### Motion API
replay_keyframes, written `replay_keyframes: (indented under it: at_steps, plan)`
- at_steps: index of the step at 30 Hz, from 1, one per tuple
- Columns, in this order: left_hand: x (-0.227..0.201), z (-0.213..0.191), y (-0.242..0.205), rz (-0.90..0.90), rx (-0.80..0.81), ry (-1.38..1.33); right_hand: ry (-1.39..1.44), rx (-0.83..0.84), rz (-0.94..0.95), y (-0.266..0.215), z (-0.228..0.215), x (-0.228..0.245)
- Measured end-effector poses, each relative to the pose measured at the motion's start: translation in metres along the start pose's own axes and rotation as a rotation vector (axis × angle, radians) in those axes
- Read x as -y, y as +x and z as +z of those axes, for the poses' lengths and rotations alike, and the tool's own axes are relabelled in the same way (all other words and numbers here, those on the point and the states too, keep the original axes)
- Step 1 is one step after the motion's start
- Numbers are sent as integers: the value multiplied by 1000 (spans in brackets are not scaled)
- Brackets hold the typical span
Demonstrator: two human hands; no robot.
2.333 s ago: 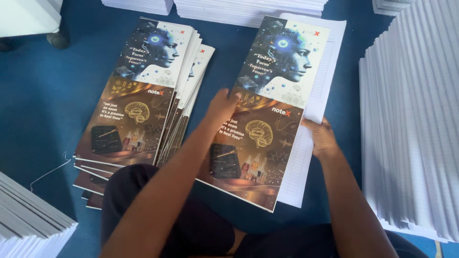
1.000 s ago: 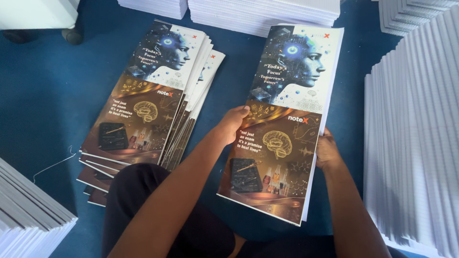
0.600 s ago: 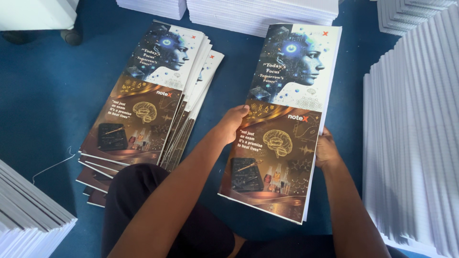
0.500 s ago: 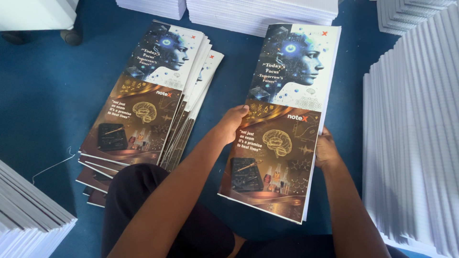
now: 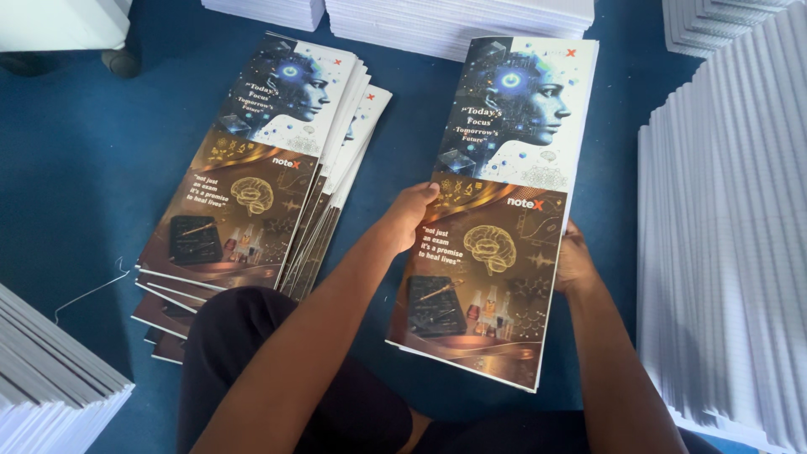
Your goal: The person sits on the floor and assembles notebooks by inserting a stack of lined paper into a printed cover. They repeat this process multiple times, creating a stack of finished notebooks.
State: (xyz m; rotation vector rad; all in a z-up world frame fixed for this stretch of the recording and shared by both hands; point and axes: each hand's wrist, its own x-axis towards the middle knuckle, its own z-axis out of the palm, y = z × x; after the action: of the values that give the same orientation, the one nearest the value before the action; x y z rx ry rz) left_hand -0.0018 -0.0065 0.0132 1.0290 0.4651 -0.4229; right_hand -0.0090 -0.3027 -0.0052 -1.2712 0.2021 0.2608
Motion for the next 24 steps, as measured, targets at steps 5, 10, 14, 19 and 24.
replay_keyframes:
  at_steps: [5,10,14,19,24]
  plan:
    - [7,-1,2,31,68,-55,19,17,-22,2,-2,-3]
    - [11,0,8,18,68,-58,-3,-65,13,8,-7,-7]
    - [13,5,9,74,92,-102,-53,6,-56,7,-15,-8]
    - [12,7,0,77,101,-82,-216,-59,-94,5,-17,-10]
    - [5,12,-9,93,116,-42,-5,-10,-57,14,-14,-13]
